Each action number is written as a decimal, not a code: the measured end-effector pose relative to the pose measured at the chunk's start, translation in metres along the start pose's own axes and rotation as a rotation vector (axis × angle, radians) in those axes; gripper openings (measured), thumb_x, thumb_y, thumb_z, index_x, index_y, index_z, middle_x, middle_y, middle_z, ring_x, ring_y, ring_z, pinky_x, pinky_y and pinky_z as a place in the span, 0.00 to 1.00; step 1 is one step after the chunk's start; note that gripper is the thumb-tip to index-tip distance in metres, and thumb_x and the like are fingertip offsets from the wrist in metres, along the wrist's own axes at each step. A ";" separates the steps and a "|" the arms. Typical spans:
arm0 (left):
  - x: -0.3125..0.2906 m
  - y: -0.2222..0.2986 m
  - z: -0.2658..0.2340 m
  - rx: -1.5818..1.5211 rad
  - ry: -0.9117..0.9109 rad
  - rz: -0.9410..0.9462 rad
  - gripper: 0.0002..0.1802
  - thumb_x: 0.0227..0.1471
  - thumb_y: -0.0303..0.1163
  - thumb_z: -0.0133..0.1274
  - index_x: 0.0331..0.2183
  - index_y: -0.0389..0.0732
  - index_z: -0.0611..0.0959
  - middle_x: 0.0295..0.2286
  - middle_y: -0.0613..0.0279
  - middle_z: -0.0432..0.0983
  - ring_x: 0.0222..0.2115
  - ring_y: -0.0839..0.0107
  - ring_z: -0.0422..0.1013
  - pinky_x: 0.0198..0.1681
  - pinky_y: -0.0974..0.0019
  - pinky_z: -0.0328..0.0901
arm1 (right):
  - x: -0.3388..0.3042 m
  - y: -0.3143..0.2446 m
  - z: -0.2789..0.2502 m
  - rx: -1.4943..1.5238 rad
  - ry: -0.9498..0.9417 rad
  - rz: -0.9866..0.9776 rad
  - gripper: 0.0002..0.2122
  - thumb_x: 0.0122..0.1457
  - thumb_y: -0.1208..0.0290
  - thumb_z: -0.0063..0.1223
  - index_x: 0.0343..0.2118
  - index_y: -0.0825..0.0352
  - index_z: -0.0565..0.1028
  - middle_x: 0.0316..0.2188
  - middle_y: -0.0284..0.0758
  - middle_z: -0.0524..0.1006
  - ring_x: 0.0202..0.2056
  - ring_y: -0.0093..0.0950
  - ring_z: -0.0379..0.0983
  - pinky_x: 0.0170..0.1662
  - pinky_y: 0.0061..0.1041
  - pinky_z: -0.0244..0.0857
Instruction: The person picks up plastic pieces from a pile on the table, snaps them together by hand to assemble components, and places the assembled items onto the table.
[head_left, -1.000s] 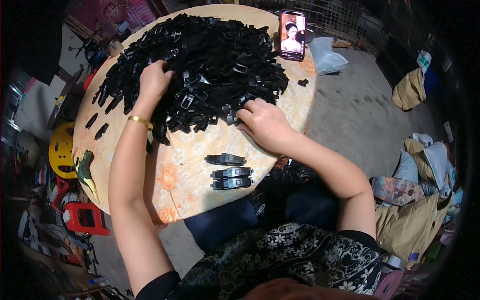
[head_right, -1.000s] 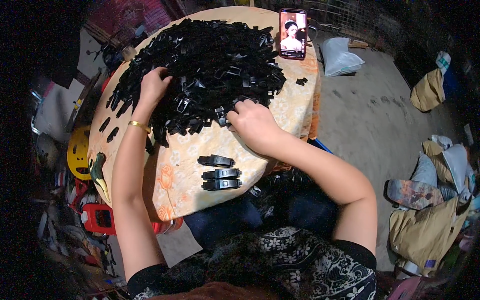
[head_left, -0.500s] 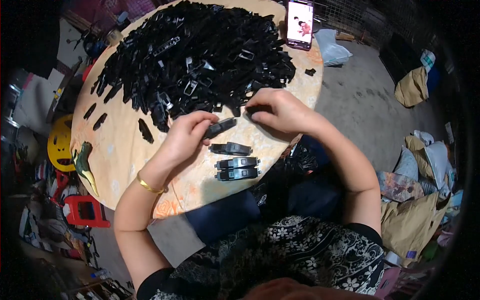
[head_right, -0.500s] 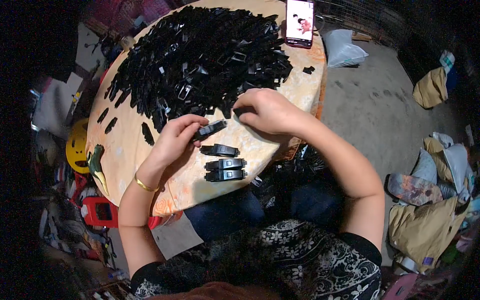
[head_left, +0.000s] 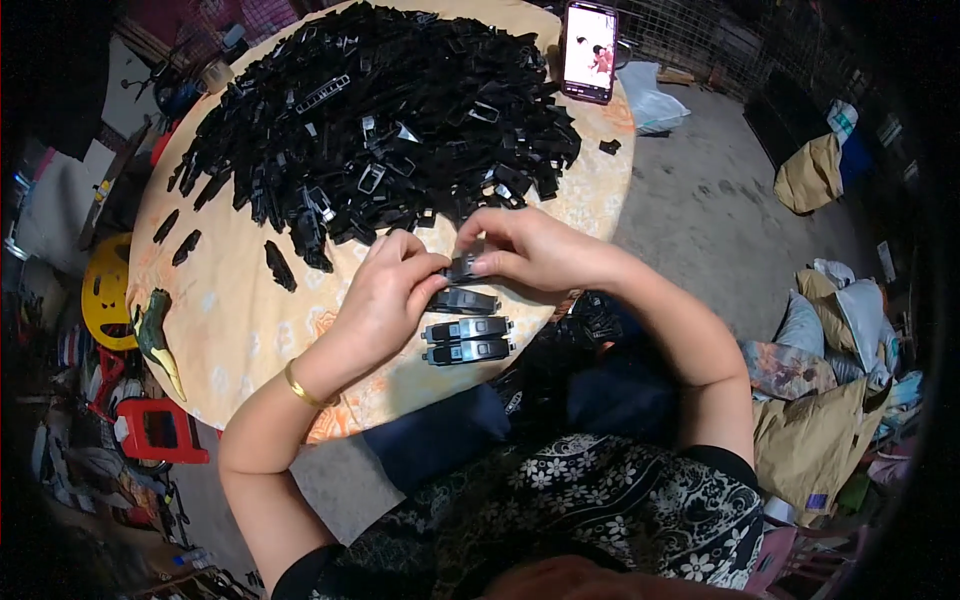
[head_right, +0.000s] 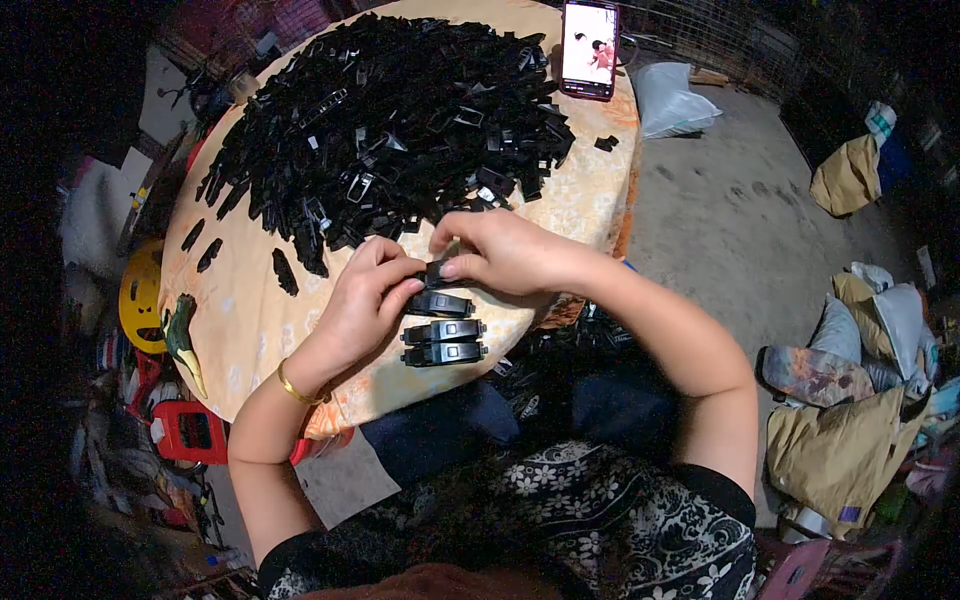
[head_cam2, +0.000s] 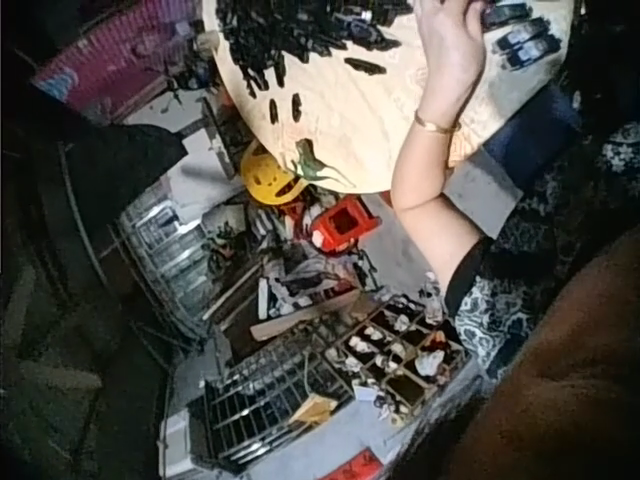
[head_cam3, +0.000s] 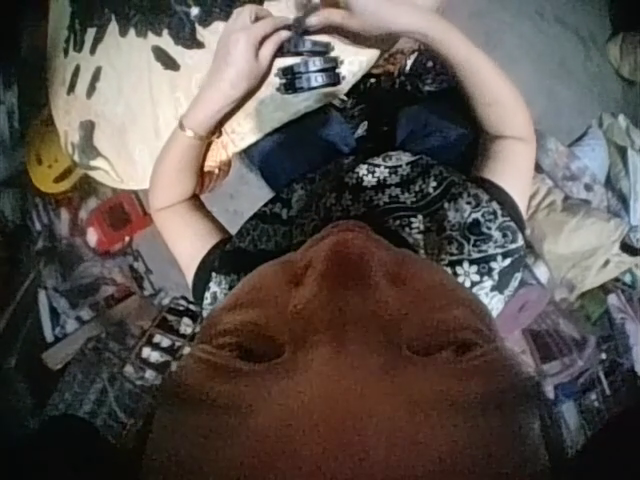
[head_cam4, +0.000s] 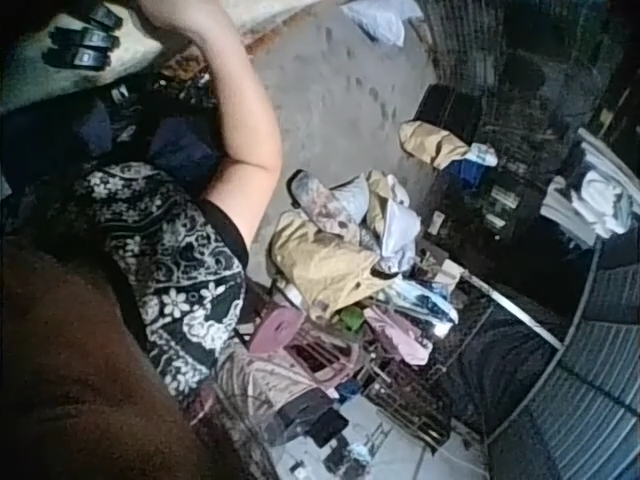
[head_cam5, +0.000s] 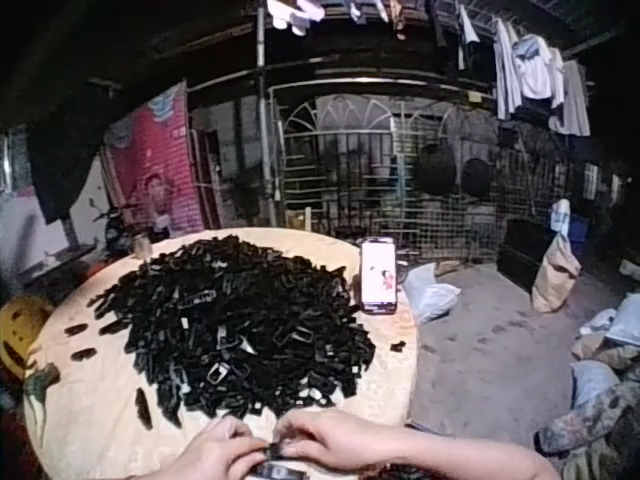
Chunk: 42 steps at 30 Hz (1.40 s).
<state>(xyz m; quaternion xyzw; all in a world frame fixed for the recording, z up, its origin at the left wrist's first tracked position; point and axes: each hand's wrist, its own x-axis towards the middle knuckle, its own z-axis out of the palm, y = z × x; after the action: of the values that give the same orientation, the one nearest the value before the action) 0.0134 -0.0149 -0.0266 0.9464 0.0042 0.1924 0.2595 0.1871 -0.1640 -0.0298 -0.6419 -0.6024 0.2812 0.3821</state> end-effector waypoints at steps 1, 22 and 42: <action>0.001 0.001 0.000 0.000 0.000 0.000 0.08 0.48 0.26 0.57 0.33 0.36 0.83 0.28 0.52 0.71 0.33 0.55 0.68 0.39 0.59 0.64 | 0.001 0.002 0.003 -0.058 0.022 -0.046 0.14 0.55 0.68 0.58 0.42 0.66 0.73 0.32 0.43 0.77 0.35 0.40 0.76 0.38 0.33 0.68; 0.005 -0.013 0.004 -0.071 -0.008 -0.054 0.07 0.42 0.25 0.62 0.27 0.34 0.83 0.24 0.55 0.72 0.25 0.62 0.70 0.29 0.64 0.64 | 0.006 0.002 0.011 -0.452 0.194 -0.339 0.12 0.42 0.72 0.65 0.31 0.69 0.79 0.24 0.37 0.71 0.32 0.37 0.68 0.35 0.34 0.64; 0.132 -0.127 -0.066 0.952 0.456 -0.264 0.23 0.38 0.33 0.66 0.39 0.40 0.76 0.38 0.53 0.68 0.40 0.54 0.67 0.40 0.55 0.69 | 0.020 0.020 0.026 -0.737 0.456 -0.342 0.06 0.52 0.70 0.57 0.32 0.64 0.76 0.27 0.36 0.70 0.30 0.34 0.71 0.32 0.32 0.67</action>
<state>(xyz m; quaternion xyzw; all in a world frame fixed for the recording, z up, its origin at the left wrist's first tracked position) 0.1231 0.1417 0.0106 0.8851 0.2657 0.3353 -0.1833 0.1791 -0.1401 -0.0585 -0.6717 -0.6599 -0.1669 0.2922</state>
